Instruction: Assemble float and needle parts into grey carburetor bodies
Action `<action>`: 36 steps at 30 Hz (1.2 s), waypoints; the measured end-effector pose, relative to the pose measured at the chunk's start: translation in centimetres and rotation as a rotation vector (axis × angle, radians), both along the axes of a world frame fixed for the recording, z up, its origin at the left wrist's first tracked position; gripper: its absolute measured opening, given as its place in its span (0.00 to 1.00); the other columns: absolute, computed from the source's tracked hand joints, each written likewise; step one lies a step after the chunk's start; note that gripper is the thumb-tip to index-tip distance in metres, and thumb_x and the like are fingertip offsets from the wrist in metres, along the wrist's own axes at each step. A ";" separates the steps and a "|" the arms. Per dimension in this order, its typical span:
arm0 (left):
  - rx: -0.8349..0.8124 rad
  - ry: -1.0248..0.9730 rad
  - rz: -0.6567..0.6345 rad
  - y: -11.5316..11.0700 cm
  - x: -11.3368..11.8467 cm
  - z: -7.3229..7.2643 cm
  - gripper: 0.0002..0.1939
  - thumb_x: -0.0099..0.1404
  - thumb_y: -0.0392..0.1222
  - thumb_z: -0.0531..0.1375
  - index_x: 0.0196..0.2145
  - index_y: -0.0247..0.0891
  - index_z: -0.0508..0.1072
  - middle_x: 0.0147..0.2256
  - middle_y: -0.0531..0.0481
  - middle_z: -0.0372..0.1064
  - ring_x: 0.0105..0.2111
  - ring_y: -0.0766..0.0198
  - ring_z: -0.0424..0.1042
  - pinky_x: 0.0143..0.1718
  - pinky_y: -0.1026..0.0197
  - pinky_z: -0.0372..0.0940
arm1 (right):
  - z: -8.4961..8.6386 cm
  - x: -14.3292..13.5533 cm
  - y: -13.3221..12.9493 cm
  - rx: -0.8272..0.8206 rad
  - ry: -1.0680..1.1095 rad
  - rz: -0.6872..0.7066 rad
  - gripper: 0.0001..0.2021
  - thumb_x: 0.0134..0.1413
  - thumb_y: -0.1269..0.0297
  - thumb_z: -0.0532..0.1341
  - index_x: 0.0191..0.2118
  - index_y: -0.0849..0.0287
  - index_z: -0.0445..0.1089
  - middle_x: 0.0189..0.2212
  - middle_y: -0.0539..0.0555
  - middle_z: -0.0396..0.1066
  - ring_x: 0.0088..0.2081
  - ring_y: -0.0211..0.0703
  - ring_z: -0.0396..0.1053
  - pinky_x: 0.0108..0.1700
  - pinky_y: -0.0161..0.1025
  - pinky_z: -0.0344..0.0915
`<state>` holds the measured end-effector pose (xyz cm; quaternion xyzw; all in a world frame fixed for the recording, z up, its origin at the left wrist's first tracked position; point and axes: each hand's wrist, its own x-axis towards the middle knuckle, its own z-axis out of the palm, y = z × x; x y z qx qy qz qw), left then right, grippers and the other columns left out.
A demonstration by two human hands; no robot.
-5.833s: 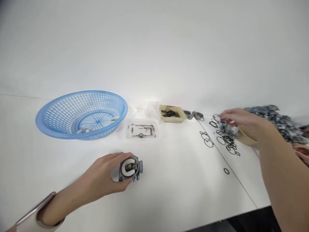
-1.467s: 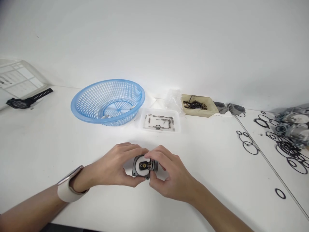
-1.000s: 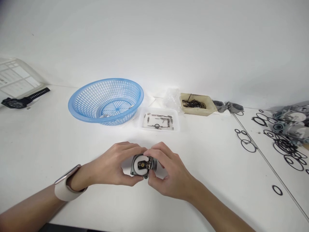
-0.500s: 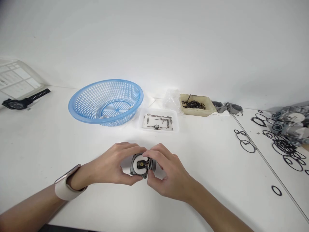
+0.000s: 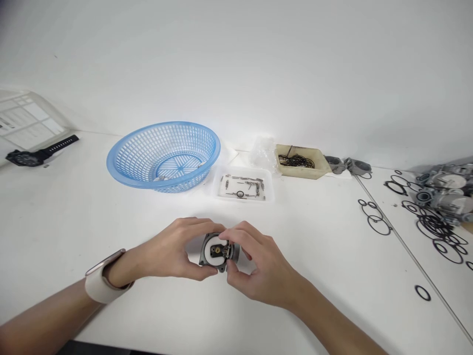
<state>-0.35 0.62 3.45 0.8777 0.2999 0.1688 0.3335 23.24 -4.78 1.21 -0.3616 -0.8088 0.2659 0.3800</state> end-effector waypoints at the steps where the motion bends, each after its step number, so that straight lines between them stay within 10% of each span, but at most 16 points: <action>1: -0.007 -0.002 0.001 0.0 0.0 0.0 0.22 0.58 0.46 0.71 0.50 0.46 0.74 0.39 0.56 0.78 0.36 0.58 0.76 0.40 0.58 0.66 | 0.0 0.0 0.0 0.001 0.001 0.003 0.28 0.54 0.80 0.59 0.58 0.49 0.65 0.40 0.51 0.69 0.30 0.38 0.63 0.31 0.36 0.67; 36: 0.005 0.023 0.009 0.0 -0.1 -0.3 0.23 0.59 0.47 0.71 0.52 0.47 0.74 0.40 0.57 0.78 0.37 0.59 0.76 0.43 0.57 0.65 | -0.3 -0.1 -0.1 0.032 0.008 -0.035 0.25 0.56 0.80 0.58 0.56 0.49 0.66 0.41 0.51 0.68 0.31 0.37 0.64 0.31 0.35 0.67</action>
